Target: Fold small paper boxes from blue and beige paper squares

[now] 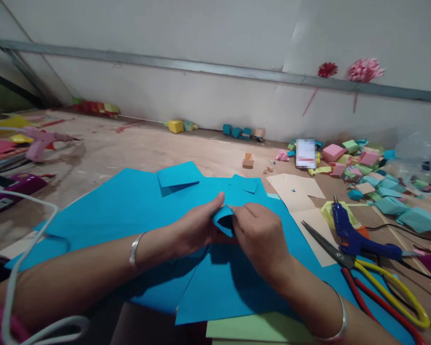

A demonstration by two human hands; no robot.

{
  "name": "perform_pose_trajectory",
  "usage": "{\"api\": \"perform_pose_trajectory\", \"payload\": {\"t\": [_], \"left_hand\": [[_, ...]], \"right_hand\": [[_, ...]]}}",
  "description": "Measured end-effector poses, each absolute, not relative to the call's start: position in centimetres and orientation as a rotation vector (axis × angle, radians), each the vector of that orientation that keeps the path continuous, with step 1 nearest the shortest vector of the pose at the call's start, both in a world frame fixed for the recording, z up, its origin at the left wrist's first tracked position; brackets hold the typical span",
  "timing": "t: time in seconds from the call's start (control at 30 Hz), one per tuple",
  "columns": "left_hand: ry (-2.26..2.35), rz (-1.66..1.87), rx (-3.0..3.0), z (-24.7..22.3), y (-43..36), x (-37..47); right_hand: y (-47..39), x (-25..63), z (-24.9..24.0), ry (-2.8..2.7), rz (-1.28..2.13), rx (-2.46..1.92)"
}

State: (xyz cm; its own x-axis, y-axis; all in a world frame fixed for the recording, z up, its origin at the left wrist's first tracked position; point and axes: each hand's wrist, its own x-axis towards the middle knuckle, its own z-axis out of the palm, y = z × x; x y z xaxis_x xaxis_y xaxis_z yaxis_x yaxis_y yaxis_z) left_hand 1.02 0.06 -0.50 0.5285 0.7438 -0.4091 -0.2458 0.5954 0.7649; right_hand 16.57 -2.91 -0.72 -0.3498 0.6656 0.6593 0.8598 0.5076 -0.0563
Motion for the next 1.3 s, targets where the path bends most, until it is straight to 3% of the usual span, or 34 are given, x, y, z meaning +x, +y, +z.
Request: {"api": "perform_pose_trajectory", "payload": {"t": [0.5, 0.77, 1.3], "left_hand": [[0.756, 0.550, 1.093, -1.5, -0.6, 1.0], [0.748, 0.581, 1.002, -1.8, -0.4, 1.1], [0.780, 0.551, 0.887, -1.8, -0.3, 1.2]], "right_hand": [[-2.8, 17.2, -0.5, -2.282, -0.420, -1.203], [-2.3, 17.2, 0.1, -2.327, 0.048, -1.525], [-2.0, 17.3, 0.6, -2.424, 0.076, -1.656]]}}
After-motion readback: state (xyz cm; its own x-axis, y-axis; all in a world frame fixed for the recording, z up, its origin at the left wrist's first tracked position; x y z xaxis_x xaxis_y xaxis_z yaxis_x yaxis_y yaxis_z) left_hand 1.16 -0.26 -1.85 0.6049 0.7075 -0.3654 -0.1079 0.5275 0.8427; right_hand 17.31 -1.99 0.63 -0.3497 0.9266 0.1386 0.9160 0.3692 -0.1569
